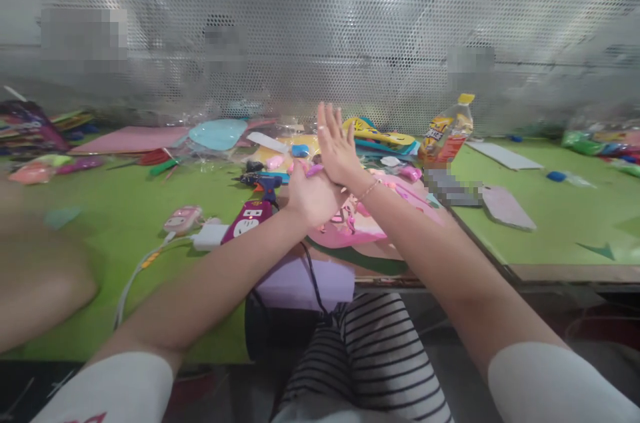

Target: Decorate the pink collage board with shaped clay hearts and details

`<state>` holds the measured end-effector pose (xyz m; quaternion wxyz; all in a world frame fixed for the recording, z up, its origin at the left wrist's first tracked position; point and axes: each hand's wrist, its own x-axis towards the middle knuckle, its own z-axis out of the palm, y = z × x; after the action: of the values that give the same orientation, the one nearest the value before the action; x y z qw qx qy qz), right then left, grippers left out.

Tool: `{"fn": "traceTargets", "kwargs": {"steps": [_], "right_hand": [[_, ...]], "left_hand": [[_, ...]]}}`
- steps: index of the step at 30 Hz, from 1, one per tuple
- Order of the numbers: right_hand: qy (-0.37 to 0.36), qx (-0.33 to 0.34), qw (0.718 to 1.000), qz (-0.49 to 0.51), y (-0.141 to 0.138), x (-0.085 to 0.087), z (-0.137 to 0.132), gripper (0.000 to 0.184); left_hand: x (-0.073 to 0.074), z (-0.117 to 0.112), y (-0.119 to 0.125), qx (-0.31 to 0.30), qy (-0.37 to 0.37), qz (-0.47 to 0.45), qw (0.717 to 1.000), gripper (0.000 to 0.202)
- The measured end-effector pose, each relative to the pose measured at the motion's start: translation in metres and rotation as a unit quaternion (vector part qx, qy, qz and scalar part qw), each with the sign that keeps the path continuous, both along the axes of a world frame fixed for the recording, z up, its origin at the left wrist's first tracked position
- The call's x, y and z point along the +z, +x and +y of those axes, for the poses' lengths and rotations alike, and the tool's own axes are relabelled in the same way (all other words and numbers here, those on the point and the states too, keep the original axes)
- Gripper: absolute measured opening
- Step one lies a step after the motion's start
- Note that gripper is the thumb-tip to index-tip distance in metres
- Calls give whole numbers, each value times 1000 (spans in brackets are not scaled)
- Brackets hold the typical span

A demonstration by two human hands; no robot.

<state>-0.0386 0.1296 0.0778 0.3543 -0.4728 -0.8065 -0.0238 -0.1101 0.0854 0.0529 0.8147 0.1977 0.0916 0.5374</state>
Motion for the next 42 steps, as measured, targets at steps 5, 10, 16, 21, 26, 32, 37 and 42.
{"fn": "traceTargets", "kwargs": {"steps": [5, 10, 16, 21, 26, 32, 37, 42], "right_hand": [[56, 72, 996, -17, -4, 1, -6, 61], [-35, 7, 999, 31, 0, 0, 2, 62], [19, 100, 994, -32, -4, -7, -2, 59], [-56, 18, 998, 13, 16, -8, 25, 60], [-41, 8, 998, 39, 27, -16, 36, 60], [2, -20, 1000, 8, 21, -29, 31, 58], [34, 6, 999, -28, 32, -13, 21, 44], [0, 117, 990, -80, 67, 2, -15, 21]], "left_hand": [[1, -1, 0, 28, -9, 2, 1000, 48], [3, -3, 3, 5, -24, 19, 1000, 61], [-1, -3, 3, 24, -41, 28, 998, 49], [-4, 1, 3, -32, -27, 45, 998, 67], [-6, 3, 7, -29, -26, 35, 999, 73], [-8, 9, 8, 29, -97, 63, 993, 63], [-12, 21, 6, 86, -142, 89, 982, 29], [-7, 27, -3, 120, -153, 98, 976, 23]]}}
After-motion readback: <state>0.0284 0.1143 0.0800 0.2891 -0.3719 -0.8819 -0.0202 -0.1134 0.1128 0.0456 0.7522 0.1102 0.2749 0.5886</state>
